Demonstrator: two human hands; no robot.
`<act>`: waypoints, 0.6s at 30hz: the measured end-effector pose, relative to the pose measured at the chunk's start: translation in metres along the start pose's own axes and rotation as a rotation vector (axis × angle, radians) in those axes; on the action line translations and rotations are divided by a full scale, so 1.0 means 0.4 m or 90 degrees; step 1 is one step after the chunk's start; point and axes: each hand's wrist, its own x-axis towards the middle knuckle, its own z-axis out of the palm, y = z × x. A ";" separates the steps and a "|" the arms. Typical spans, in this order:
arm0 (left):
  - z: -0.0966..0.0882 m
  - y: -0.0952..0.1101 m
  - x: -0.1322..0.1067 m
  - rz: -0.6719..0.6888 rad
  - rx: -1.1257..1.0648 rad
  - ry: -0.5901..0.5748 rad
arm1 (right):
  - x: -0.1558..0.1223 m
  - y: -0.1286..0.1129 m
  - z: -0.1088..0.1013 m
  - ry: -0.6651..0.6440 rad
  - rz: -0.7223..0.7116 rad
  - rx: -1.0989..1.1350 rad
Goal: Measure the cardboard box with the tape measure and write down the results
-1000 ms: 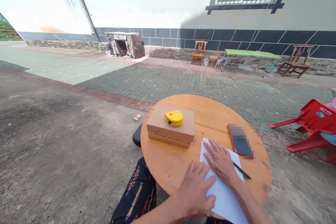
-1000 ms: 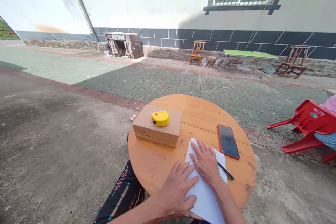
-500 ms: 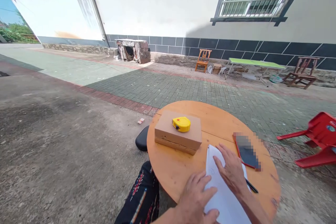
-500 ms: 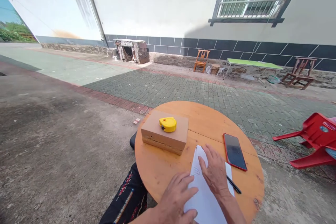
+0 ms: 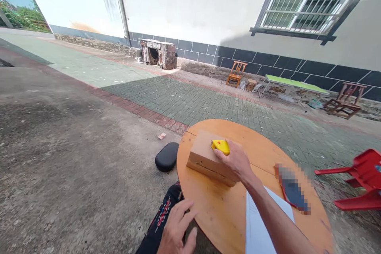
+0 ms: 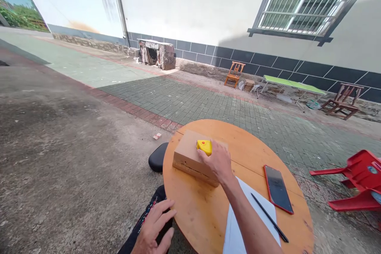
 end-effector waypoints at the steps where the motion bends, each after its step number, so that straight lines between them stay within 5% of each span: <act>1: -0.011 -0.002 0.006 -0.013 -0.001 -0.004 | -0.006 -0.003 -0.003 -0.003 0.005 0.012; 4: -0.045 -0.008 0.031 -0.075 -0.017 -0.010 | -0.090 0.016 -0.031 0.009 0.003 0.111; 8: -0.083 -0.032 0.084 -0.186 -0.084 0.021 | -0.304 0.084 -0.057 0.030 -0.037 0.151; 12: -0.078 -0.075 0.185 -0.303 -0.202 0.048 | -0.463 0.136 0.012 -0.002 -0.064 0.103; 15: -0.048 -0.105 0.294 -0.408 -0.331 0.037 | -0.501 0.152 0.088 -0.031 -0.061 0.069; 18: -0.019 -0.124 0.401 -0.422 -0.392 0.000 | -0.505 0.161 0.118 -0.040 -0.046 0.061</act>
